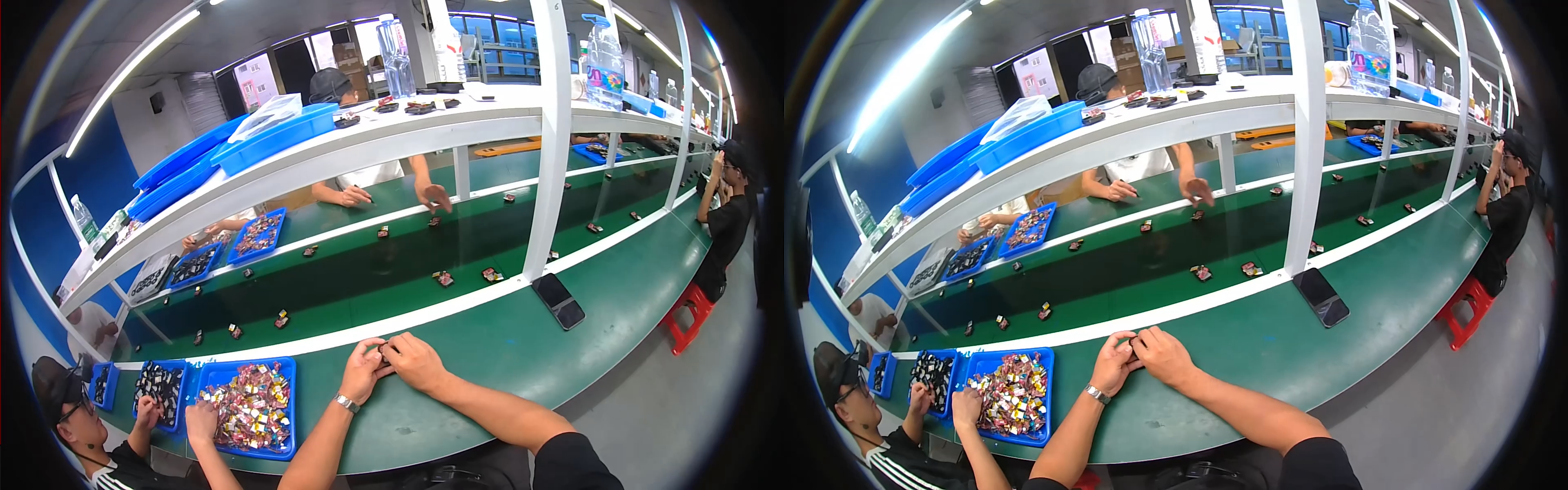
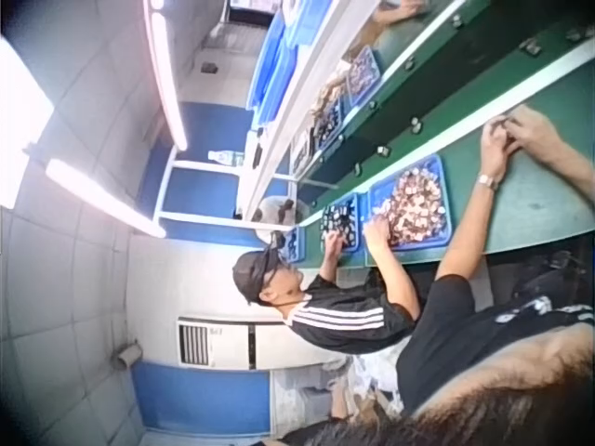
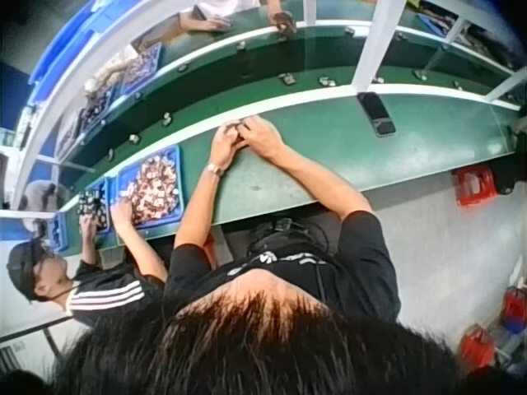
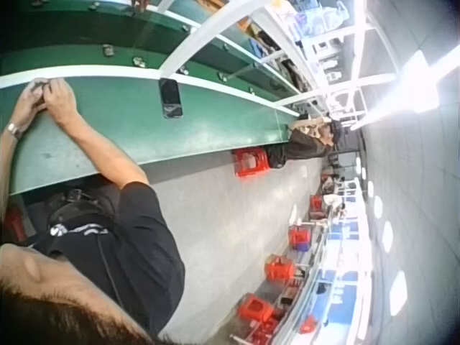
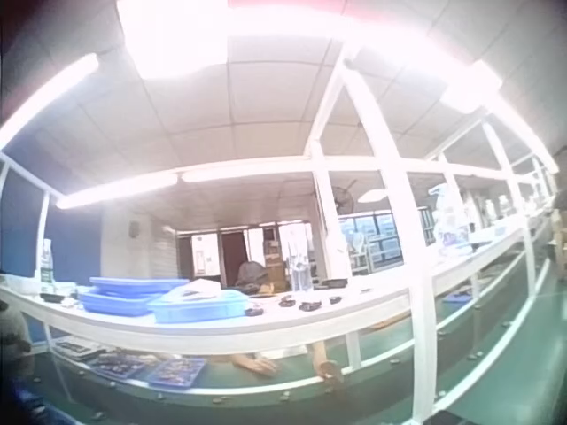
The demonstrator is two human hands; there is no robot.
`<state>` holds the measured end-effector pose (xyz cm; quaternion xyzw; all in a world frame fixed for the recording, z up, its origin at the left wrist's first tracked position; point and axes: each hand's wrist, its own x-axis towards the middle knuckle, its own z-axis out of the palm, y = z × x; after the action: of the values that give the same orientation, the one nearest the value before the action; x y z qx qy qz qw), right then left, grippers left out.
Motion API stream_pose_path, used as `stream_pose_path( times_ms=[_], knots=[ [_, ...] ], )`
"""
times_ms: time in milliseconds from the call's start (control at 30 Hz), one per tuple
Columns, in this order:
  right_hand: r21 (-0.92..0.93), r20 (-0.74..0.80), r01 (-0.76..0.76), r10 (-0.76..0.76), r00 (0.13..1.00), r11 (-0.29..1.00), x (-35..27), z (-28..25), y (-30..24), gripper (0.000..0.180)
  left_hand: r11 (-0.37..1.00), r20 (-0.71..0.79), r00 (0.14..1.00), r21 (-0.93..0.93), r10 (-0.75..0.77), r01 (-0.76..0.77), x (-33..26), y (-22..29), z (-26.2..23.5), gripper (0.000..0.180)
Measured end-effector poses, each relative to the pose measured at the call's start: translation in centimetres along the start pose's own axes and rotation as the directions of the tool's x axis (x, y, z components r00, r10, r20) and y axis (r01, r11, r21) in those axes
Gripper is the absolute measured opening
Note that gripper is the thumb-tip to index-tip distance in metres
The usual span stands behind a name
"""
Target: Assembling small electronic components on a production line workbench.
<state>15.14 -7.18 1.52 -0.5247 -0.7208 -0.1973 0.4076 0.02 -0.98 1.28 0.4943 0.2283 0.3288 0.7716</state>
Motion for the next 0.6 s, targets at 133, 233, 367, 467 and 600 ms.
stream_pose_path(
  times_ms=[133, 233, 367, 467, 600],
  knots=[
    [0.031, 0.006, -0.007, 0.007, 1.0, 1.0, 0.7, -0.7, -0.3, 0.022, 1.0, 0.019, 1.0, -0.003, 0.001, -0.001, 0.6, -0.8, -0.8, 0.027],
    [0.212, 0.049, -0.104, 0.096, 0.994, 0.972, 0.6, -0.7, -0.8, 0.031, 0.999, -0.045, 0.999, -0.036, 0.01, -0.012, 0.6, -0.7, -1.2, 0.028],
    [0.2, 0.054, -0.051, 0.041, 0.998, 0.978, 0.7, 0.9, 0.1, 0.033, 0.998, -0.05, 0.998, -0.051, 0.039, -0.041, 0.9, -0.8, -1.7, 0.032],
    [0.228, 0.083, -0.064, 0.046, 0.996, 0.972, 1.0, 2.3, 2.2, 0.031, 0.996, -0.086, 0.994, -0.047, 0.067, -0.071, 0.9, -0.1, -0.5, 0.04],
    [0.18, 0.125, -0.245, 0.225, 0.966, 0.953, 4.4, 4.9, 6.4, 0.032, 0.978, -0.232, 0.953, 0.124, 0.193, -0.168, 1.5, -0.9, -1.6, 0.045]
  ],
)
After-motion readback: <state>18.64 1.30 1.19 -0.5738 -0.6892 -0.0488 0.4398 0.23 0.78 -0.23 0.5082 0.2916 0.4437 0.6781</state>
